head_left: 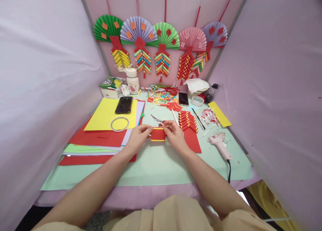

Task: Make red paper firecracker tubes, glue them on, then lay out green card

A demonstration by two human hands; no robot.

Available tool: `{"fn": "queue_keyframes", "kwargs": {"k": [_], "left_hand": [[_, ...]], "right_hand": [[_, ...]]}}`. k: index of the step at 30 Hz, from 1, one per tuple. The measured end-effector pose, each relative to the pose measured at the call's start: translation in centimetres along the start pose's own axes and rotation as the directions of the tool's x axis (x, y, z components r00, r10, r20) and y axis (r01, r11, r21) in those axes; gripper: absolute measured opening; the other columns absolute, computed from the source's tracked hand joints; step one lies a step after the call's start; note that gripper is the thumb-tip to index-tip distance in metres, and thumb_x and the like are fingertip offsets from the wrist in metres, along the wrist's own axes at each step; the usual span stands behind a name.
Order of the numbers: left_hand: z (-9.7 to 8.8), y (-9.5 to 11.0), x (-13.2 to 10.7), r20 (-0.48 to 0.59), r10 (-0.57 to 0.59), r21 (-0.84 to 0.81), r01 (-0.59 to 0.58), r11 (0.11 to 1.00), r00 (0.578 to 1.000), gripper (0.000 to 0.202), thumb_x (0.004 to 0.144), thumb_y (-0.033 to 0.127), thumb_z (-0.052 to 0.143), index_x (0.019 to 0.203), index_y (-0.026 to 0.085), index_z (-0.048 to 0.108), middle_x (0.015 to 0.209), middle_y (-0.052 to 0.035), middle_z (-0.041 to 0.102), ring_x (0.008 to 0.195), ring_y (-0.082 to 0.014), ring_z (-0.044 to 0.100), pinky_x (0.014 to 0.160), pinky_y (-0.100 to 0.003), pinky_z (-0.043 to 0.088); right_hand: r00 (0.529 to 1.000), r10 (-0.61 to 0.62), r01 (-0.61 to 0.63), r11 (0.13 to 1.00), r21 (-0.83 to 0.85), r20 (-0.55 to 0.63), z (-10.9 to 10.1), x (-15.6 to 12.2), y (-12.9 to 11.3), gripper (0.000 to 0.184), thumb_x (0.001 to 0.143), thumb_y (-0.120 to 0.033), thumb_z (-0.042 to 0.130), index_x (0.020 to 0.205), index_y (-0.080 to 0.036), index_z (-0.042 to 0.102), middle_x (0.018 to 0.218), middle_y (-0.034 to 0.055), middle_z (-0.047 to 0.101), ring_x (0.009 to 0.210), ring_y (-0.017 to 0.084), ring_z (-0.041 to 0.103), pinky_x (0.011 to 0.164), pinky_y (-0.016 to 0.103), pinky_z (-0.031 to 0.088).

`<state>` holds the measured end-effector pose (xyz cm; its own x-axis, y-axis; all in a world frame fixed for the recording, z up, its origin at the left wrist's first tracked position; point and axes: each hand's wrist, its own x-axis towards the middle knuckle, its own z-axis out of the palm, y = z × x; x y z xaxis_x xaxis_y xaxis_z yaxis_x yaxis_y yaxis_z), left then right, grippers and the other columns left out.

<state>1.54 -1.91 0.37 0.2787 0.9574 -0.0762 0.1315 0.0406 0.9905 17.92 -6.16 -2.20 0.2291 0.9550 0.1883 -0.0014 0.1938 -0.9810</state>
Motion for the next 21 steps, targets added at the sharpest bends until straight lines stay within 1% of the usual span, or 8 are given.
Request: {"fn": "queue_keyframes", "kwargs": {"k": [3,7,10,12,15,17,21], "left_hand": [[-0.1,-0.05,0.06,-0.01,-0.009,-0.025,0.008,1.0,1.0,0.027,0.07,0.042,0.067,0.075,0.015,0.068,0.076,-0.0032,0.067,0.073,-0.0158,0.059,0.068,-0.027,0.048],[-0.46,-0.45,0.46,-0.056,0.003,-0.1,-0.008,0.995,0.998,0.026,0.071,0.042,0.069,0.073,0.016,0.067,0.072,-0.0009,0.063,0.07,-0.0133,0.056,0.066,-0.024,0.047],[-0.66,-0.62,0.78,-0.102,0.019,-0.217,-0.041,0.975,0.995,0.026,0.071,0.042,0.071,0.077,0.017,0.066,0.077,-0.0006,0.062,0.073,-0.0123,0.056,0.06,-0.02,0.044],[-0.65,-0.5,0.85,-0.119,0.005,-0.32,-0.043,0.946,0.993,0.026,0.069,0.041,0.074,0.078,0.018,0.065,0.08,-0.0002,0.062,0.075,-0.0116,0.056,0.057,-0.018,0.043],[-0.46,-0.12,0.73,-0.101,-0.036,-0.44,-0.012,0.898,0.994,0.029,0.063,0.038,0.079,0.076,0.017,0.064,0.079,0.0002,0.061,0.075,-0.0109,0.057,0.061,-0.018,0.047],[-0.29,0.09,0.6,-0.072,-0.06,-0.47,0.019,0.883,0.996,0.032,0.06,0.038,0.081,0.075,0.016,0.064,0.078,-0.0002,0.062,0.074,-0.0108,0.058,0.066,-0.021,0.05],[-0.05,0.23,0.41,-0.013,-0.093,-0.472,0.076,0.878,0.996,0.034,0.059,0.037,0.081,0.077,0.015,0.063,0.078,-0.0018,0.065,0.074,-0.0121,0.062,0.072,-0.025,0.053]], "right_hand": [[0.999,0.033,-0.034,0.997,0.068,0.012,0.08,0.02,-0.14,0.017,0.081,-0.027,0.053,0.097,-0.021,0.054,0.091,0.0031,0.067,0.088,0.017,0.064,0.078,0.031,0.049],[0.999,0.045,-0.044,0.994,0.097,-0.001,0.0,0.13,-0.41,0.018,0.08,-0.024,0.049,0.096,-0.021,0.054,0.085,0.0009,0.067,0.079,0.015,0.063,0.075,0.03,0.05],[0.999,0.034,-0.035,0.994,0.101,0.014,-0.08,0.16,-0.51,0.017,0.081,-0.028,0.05,0.096,-0.021,0.055,0.085,0.0009,0.068,0.077,0.014,0.062,0.077,0.031,0.049],[0.999,0.036,-0.037,0.997,0.07,0.025,-0.03,0.08,-0.5,0.019,0.081,-0.033,0.055,0.096,-0.021,0.056,0.086,0.0014,0.067,0.078,0.015,0.062,0.076,0.03,0.048],[0.997,0.017,-0.016,1.0,-0.016,0.073,0.14,-0.12,-0.32,0.026,0.077,-0.035,0.064,0.096,-0.021,0.057,0.088,0.002,0.066,0.081,0.016,0.061,0.071,0.028,0.046],[0.996,0.003,0.001,0.999,-0.04,0.089,0.2,-0.18,-0.09,0.027,0.076,-0.034,0.067,0.097,-0.021,0.057,0.09,0.0024,0.066,0.08,0.016,0.061,0.07,0.027,0.046],[0.999,0.018,-0.02,0.998,0.051,0.045,0.09,0.03,0.36,0.024,0.076,-0.035,0.067,0.094,-0.021,0.058,0.083,0.001,0.066,0.075,0.015,0.061,0.07,0.028,0.047]]}}
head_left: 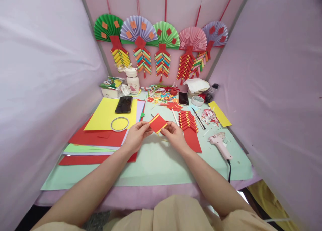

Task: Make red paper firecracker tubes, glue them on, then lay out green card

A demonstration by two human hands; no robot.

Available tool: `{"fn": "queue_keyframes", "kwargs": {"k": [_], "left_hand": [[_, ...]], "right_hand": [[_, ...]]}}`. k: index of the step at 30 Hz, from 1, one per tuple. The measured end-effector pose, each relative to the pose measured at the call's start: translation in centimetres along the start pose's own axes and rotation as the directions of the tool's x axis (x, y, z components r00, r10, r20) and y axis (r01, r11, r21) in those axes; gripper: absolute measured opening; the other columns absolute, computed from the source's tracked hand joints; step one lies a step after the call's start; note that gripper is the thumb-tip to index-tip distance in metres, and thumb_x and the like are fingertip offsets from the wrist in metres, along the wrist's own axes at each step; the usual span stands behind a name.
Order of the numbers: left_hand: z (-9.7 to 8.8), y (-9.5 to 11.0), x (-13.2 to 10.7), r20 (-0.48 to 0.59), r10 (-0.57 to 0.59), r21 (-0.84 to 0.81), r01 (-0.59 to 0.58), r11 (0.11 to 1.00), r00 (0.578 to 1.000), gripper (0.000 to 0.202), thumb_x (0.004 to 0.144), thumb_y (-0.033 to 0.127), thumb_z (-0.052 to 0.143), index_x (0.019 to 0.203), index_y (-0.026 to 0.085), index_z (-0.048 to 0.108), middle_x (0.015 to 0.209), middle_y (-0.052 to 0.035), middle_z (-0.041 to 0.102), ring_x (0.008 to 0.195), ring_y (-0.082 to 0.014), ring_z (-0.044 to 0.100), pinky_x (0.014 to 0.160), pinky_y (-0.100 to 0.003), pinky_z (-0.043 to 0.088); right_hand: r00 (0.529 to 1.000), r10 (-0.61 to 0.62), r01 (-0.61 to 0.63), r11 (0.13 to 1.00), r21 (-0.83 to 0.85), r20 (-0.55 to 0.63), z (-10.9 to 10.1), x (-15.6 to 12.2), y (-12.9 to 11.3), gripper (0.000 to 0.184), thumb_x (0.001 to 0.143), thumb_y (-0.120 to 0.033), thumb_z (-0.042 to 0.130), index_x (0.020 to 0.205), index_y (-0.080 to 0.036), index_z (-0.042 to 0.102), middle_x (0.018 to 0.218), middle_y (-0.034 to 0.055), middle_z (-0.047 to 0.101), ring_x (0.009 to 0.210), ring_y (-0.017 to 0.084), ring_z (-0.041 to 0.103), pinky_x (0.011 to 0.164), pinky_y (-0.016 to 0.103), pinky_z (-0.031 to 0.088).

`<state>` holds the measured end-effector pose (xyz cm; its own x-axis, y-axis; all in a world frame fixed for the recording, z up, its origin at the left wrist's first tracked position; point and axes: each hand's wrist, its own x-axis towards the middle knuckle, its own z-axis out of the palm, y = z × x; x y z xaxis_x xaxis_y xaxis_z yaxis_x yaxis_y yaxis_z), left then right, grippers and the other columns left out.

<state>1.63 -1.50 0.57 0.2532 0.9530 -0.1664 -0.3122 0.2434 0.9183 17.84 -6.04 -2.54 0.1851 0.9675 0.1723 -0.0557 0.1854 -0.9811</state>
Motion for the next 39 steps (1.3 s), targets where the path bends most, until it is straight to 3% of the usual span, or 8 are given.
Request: {"fn": "queue_keyframes", "kwargs": {"k": [5,10,13,16,20,26,33,39], "left_hand": [[0.0,0.0,-0.1,0.029,0.002,0.025,-0.002,1.0,1.0,0.03,0.061,0.034,0.08,0.078,0.015,0.063,0.076,-0.0011,0.065,0.074,-0.0126,0.064,0.075,-0.027,0.054],[-0.3,0.3,-0.1,0.098,-0.157,0.078,0.15,0.986,0.983,0.034,0.074,0.046,0.071,0.084,0.014,0.065,0.089,-0.0082,0.069,0.081,-0.0184,0.067,0.073,-0.03,0.056],[-0.4,0.4,-0.2,0.199,-0.28,0.08,0.27,0.96,0.939,0.042,0.081,0.052,0.06,0.086,0.011,0.068,0.09,-0.0134,0.07,0.081,-0.021,0.068,0.07,-0.031,0.057],[-0.5,0.3,-0.2,0.24,-0.25,0.062,0.242,0.968,0.938,0.024,0.078,0.035,0.068,0.089,0.014,0.068,0.094,-0.0099,0.072,0.082,-0.0185,0.068,0.075,-0.03,0.057],[-0.7,0.1,0.0,0.211,-0.22,0.072,0.209,0.975,0.953,0.02,0.071,0.021,0.073,0.09,0.015,0.069,0.096,-0.0072,0.072,0.08,-0.0154,0.067,0.073,-0.026,0.057],[-0.8,0.0,0.1,0.141,-0.173,0.171,0.148,0.974,0.975,0.024,0.066,0.028,0.076,0.083,0.015,0.065,0.082,-0.0035,0.069,0.077,-0.0153,0.065,0.07,-0.027,0.057],[-0.4,0.1,-0.9,0.259,-0.298,0.32,0.21,0.924,0.919,0.027,0.065,0.028,0.075,0.084,0.015,0.06,0.082,-0.003,0.065,0.076,-0.0152,0.064,0.07,-0.029,0.057],[-0.5,0.3,-1.0,0.284,-0.242,0.275,0.163,0.947,0.928,0.023,0.063,0.022,0.07,0.082,0.017,0.057,0.075,-0.0007,0.062,0.07,-0.0147,0.062,0.069,-0.032,0.055]], "right_hand": [[0.996,0.009,-0.007,1.0,0.018,-0.092,0.0,0.2,-0.5,0.021,0.075,-0.037,0.067,0.085,-0.021,0.059,0.075,-0.0006,0.064,0.068,0.014,0.058,0.065,0.028,0.047],[0.964,-0.206,0.164,0.959,-0.229,-0.171,0.0,-0.3,-1.3,0.009,0.081,-0.03,0.06,0.083,-0.021,0.062,0.085,0.0023,0.065,0.073,0.015,0.059,0.066,0.028,0.047],[0.928,-0.367,0.317,0.871,-0.376,-0.068,-0.1,-0.6,-1.4,0.008,0.082,-0.023,0.057,0.083,-0.022,0.065,0.091,0.0043,0.064,0.087,0.018,0.059,0.073,0.03,0.047],[0.918,-0.391,0.382,0.826,-0.414,0.068,-0.2,-0.8,-1.4,0.014,0.08,-0.017,0.054,0.084,-0.024,0.066,0.096,0.0054,0.062,0.101,0.021,0.057,0.079,0.033,0.047],[0.938,-0.325,0.347,0.841,-0.416,0.124,-0.1,-0.9,-1.2,0.017,0.083,-0.018,0.051,0.087,-0.025,0.066,0.106,0.0073,0.057,0.106,0.022,0.054,0.077,0.034,0.048],[0.931,-0.362,0.311,0.848,-0.429,-0.04,-0.5,-0.5,-1.3,0.017,0.086,-0.019,0.048,0.086,-0.023,0.065,0.099,0.0062,0.058,0.097,0.019,0.056,0.077,0.031,0.046],[0.913,-0.37,0.245,0.834,-0.495,-0.172,-1.6,0.4,-1.3,0.014,0.082,-0.016,0.048,0.081,-0.022,0.061,0.091,0.0034,0.059,0.086,0.017,0.056,0.073,0.03,0.044],[0.974,-0.172,0.107,0.92,-0.376,-0.144,-1.5,0.6,-0.8,0.012,0.084,-0.031,0.054,0.089,-0.022,0.06,0.092,0.0033,0.062,0.079,0.017,0.057,0.071,0.031,0.045]]}}
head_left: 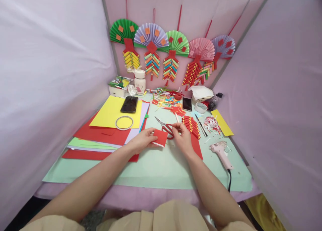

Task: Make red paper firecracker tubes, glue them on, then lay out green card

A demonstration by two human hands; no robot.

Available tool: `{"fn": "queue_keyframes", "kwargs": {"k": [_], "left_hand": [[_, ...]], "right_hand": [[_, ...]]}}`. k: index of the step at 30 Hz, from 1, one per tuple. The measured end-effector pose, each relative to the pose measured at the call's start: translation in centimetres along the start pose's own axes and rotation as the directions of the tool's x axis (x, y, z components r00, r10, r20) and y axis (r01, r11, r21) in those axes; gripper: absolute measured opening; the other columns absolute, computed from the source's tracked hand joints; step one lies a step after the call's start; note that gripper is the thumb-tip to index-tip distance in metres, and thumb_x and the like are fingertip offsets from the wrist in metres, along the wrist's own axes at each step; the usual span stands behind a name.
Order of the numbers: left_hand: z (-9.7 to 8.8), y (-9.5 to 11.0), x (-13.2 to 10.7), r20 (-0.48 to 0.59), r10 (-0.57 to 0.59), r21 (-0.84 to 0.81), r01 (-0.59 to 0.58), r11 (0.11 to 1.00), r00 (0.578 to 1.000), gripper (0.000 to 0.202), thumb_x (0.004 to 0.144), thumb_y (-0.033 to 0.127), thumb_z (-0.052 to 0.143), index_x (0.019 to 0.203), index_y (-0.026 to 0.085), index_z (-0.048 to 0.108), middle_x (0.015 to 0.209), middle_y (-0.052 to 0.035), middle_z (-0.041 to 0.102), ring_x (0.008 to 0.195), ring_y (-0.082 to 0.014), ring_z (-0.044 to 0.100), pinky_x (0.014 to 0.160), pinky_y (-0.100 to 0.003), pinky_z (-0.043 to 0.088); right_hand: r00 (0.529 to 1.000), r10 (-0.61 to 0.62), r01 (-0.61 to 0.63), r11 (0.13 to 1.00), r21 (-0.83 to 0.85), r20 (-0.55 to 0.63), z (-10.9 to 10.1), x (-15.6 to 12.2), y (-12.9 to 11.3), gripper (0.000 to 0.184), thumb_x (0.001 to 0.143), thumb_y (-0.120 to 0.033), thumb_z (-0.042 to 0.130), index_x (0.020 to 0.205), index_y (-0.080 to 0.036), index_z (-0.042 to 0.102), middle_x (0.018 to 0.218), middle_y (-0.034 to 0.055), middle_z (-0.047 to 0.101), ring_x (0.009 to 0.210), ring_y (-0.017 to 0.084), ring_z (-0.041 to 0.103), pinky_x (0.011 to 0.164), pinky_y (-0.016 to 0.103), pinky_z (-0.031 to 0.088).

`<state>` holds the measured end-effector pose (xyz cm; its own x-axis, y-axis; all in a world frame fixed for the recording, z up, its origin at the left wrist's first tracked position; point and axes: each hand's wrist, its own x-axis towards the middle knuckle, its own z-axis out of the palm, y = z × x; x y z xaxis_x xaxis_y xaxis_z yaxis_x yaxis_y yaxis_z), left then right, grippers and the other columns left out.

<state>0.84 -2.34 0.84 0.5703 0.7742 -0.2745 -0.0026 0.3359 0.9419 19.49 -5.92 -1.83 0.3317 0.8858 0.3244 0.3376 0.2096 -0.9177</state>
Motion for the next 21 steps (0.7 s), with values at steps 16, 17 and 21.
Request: {"fn": "queue_keyframes", "kwargs": {"k": [16,17,21], "left_hand": [[-1.1,0.0,1.3,-0.326,0.28,-0.015,-0.301,0.954,0.903,0.042,0.057,0.037,0.079,0.087,0.016,0.059,0.077,-0.0026,0.067,0.07,-0.0157,0.063,0.069,-0.028,0.048],[-1.1,0.0,1.3,-0.316,0.278,-0.017,-0.299,0.954,0.907,0.041,0.057,0.038,0.079,0.086,0.016,0.059,0.077,-0.0025,0.067,0.07,-0.0158,0.063,0.07,-0.028,0.048],[-0.8,-0.2,1.0,-0.248,0.253,0.029,-0.254,0.967,0.935,0.037,0.06,0.043,0.077,0.082,0.017,0.063,0.078,-0.0031,0.068,0.072,-0.017,0.062,0.069,-0.028,0.048]], "right_hand": [[0.859,0.059,-0.134,0.985,0.111,0.508,1.3,-1.4,-0.6,0.011,0.077,-0.029,0.061,0.08,-0.02,0.056,0.067,-0.0041,0.054,0.058,0.011,0.048,0.055,0.023,0.037],[0.868,0.047,-0.104,0.991,0.089,0.495,1.2,-1.5,-0.7,0.01,0.077,-0.029,0.06,0.078,-0.02,0.056,0.066,-0.0038,0.054,0.058,0.011,0.048,0.055,0.023,0.037],[0.948,0.034,-0.032,0.999,-0.011,0.316,0.7,-0.9,-0.3,0.015,0.081,-0.034,0.058,0.08,-0.02,0.06,0.07,-0.002,0.059,0.062,0.013,0.05,0.058,0.025,0.039]]}}
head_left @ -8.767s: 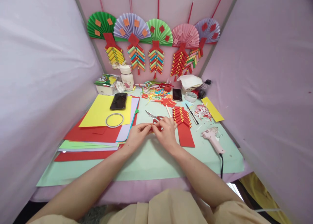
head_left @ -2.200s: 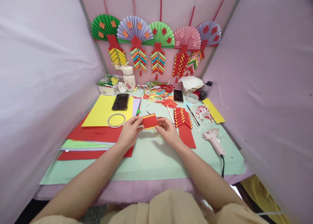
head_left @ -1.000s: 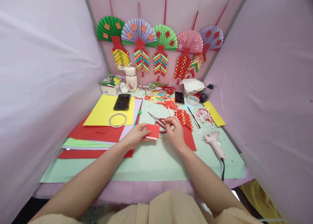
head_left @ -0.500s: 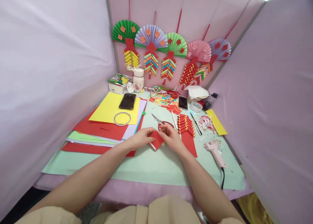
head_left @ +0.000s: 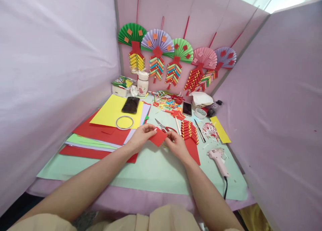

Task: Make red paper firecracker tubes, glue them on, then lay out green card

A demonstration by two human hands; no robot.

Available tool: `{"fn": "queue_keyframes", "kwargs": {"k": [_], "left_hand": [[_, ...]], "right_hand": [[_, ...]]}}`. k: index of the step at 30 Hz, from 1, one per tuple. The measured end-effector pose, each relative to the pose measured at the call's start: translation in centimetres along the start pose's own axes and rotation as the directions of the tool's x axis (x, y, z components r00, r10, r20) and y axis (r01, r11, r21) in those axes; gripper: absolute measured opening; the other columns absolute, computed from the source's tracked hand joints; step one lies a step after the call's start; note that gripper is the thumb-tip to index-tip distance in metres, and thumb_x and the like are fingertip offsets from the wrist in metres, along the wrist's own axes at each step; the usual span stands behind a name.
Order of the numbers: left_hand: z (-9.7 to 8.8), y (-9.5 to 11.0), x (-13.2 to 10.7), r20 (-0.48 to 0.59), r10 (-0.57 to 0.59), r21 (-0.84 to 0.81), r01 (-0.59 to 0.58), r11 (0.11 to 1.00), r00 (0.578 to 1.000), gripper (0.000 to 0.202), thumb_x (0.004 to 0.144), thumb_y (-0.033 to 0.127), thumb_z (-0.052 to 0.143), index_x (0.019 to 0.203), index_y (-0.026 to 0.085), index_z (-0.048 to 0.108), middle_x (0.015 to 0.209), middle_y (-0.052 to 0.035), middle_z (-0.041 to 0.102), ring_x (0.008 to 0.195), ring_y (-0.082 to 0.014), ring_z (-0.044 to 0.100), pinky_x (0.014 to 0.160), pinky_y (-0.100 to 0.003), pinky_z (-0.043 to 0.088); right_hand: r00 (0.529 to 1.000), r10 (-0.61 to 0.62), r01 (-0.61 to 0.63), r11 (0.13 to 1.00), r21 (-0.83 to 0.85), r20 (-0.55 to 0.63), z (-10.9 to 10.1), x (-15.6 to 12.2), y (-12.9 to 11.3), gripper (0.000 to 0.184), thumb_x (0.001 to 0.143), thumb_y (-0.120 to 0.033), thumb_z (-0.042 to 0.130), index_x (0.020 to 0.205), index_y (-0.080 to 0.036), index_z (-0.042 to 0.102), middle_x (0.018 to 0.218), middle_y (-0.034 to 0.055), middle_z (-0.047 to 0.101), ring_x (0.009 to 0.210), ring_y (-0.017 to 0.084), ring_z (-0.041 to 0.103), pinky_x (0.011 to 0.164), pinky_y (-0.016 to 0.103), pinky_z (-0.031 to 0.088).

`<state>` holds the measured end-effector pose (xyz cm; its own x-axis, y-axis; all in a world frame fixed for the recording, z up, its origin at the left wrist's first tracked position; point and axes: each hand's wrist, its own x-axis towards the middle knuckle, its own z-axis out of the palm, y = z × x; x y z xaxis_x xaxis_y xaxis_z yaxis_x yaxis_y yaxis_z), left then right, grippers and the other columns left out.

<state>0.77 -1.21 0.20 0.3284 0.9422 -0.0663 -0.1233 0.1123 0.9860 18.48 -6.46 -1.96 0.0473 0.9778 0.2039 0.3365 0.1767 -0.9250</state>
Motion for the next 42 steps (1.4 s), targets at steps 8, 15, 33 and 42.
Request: {"fn": "queue_keyframes", "kwargs": {"k": [8,15,33,42], "left_hand": [[-0.3,-0.2,-1.1,0.385,-0.192,0.26,0.094,0.961,0.903,0.026,0.062,0.039,0.073,0.079,0.019,0.071,0.074,-0.0032,0.07,0.067,-0.0183,0.061,0.061,-0.026,0.045],[-0.8,-0.8,-1.3,0.596,-0.281,0.49,-0.064,0.869,0.753,0.016,0.066,0.032,0.066,0.078,0.022,0.069,0.066,0.0016,0.065,0.061,-0.0155,0.056,0.055,-0.023,0.04],[-1.1,-0.4,-1.3,0.652,-0.287,0.591,-0.233,0.772,0.702,0.019,0.076,0.024,0.059,0.092,0.019,0.065,0.09,-0.0002,0.067,0.08,-0.0143,0.059,0.064,-0.021,0.042],[0.2,-1.8,-0.2,0.57,-0.391,0.341,0.224,0.913,0.723,0.016,0.069,0.025,0.062,0.082,0.018,0.055,0.078,0.0024,0.061,0.07,-0.0115,0.053,0.063,-0.023,0.038]], "right_hand": [[0.967,0.026,-0.035,0.999,-0.03,-0.253,-2.1,1.2,1.3,0.02,0.08,-0.04,0.058,0.084,-0.02,0.06,0.078,0.0021,0.063,0.071,0.018,0.056,0.065,0.029,0.044],[0.982,-0.163,0.087,0.847,-0.525,-0.099,-4.3,7.6,1.7,0.022,0.079,-0.028,0.053,0.097,-0.018,0.062,0.098,0.0078,0.066,0.084,0.021,0.059,0.079,0.036,0.045],[0.997,-0.073,0.023,0.465,-0.885,-0.012,-2.9,16.8,2.7,0.015,0.084,-0.017,0.052,0.091,-0.011,0.065,0.107,0.0183,0.062,0.107,0.029,0.049,0.088,0.037,0.035],[0.995,0.075,-0.056,0.968,-0.244,0.068,-4.2,5.4,-2.4,0.019,0.083,-0.038,0.055,0.086,-0.019,0.055,0.078,0.0002,0.059,0.068,0.015,0.053,0.062,0.027,0.04]]}}
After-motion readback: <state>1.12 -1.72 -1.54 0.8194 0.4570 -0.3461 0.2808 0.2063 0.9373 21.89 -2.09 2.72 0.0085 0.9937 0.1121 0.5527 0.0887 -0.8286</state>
